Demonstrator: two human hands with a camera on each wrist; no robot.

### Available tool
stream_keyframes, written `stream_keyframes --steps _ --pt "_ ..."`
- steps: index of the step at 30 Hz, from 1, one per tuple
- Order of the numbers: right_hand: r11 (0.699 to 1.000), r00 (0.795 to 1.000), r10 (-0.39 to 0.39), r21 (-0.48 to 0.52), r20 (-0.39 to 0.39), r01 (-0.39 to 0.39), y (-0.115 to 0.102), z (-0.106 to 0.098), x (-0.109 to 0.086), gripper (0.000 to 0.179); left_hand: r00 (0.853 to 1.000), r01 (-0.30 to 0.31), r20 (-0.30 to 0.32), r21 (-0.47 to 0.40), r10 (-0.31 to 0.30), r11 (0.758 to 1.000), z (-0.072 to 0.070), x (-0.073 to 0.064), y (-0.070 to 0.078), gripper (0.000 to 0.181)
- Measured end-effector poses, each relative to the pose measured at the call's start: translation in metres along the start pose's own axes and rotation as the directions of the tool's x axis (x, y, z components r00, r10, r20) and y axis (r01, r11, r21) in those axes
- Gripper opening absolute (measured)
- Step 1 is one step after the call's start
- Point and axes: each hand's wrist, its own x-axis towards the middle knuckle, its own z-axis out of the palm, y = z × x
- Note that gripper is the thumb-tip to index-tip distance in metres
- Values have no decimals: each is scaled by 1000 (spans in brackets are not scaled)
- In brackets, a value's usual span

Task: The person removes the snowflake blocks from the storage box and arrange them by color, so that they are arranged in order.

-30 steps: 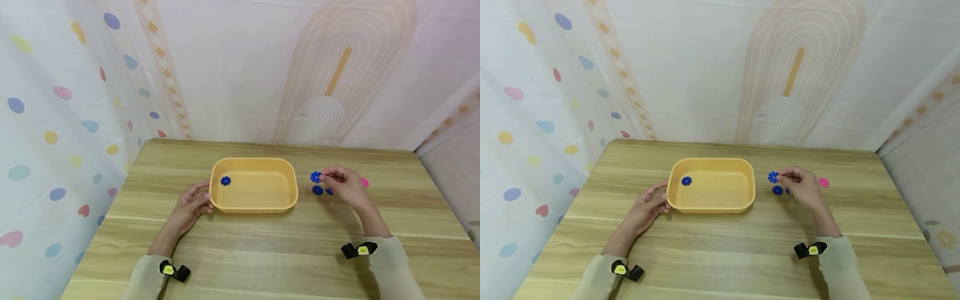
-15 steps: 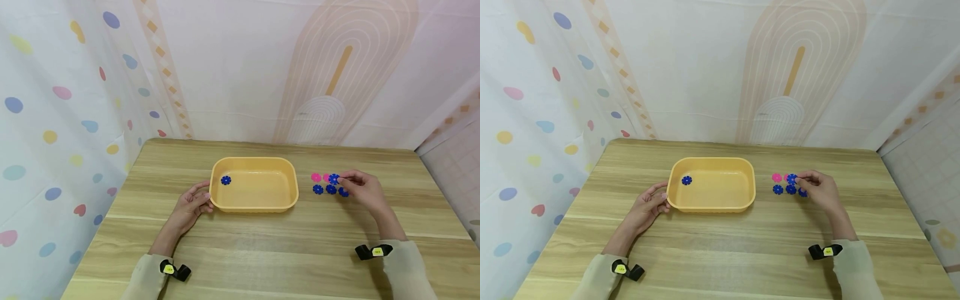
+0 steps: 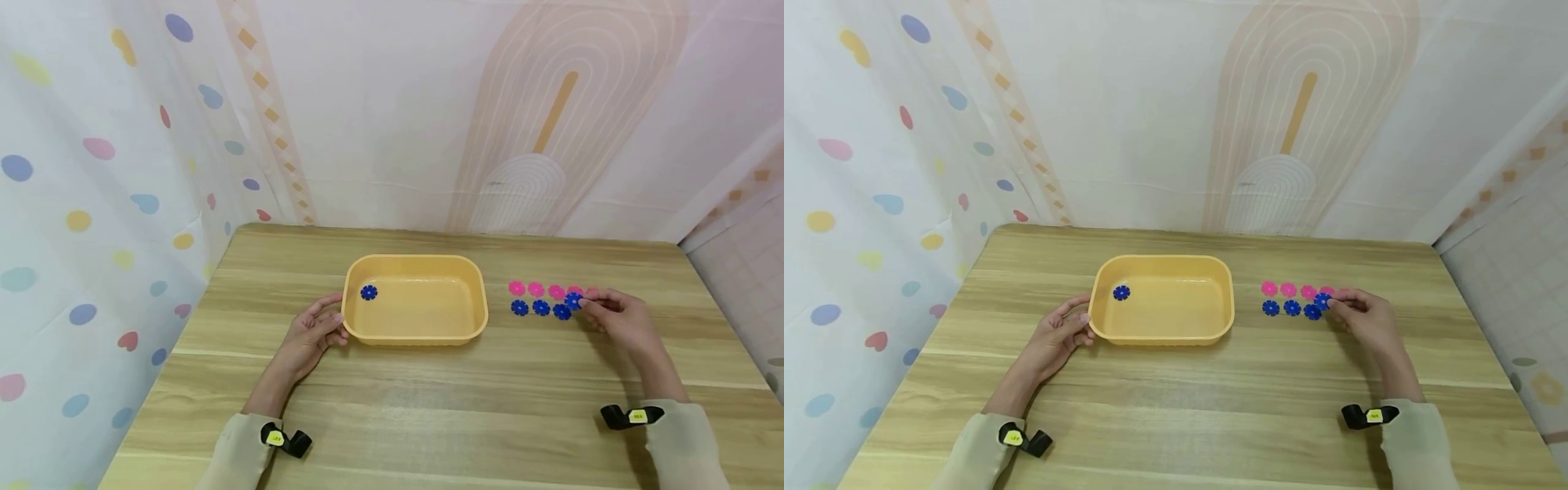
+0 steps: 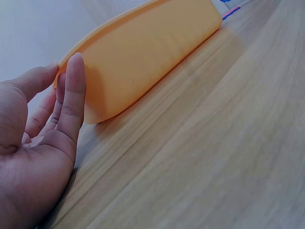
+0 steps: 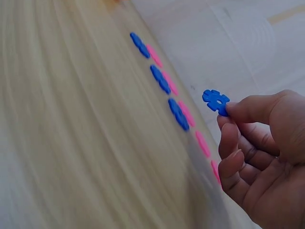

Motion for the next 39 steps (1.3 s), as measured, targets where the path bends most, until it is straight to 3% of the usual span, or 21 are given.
stream_keyframes --steps 7,15,19,31,39 --pt "995 997 83 -60 2 -83 9 -5 -3 44 1000 2 -7 1 -2 1000 0 0 1 50" --pt "960 997 7 -277 -81 -29 11 0 -3 38 1000 2 -6 -2 -2 1000 0 0 1 47" --pt "945 995 9 -325 -97 -40 10 2 -2 37 1000 3 -6 -2 -3 1000 0 0 0 47" --pt "935 993 27 -349 -111 -64 1 5 -4 31 1000 6 -10 6 -6 1000 0 0 -1 53" --pt "946 990 -45 -325 -135 -1 -10 14 -8 35 1000 7 -14 5 -7 1000 0 -1 0 52"
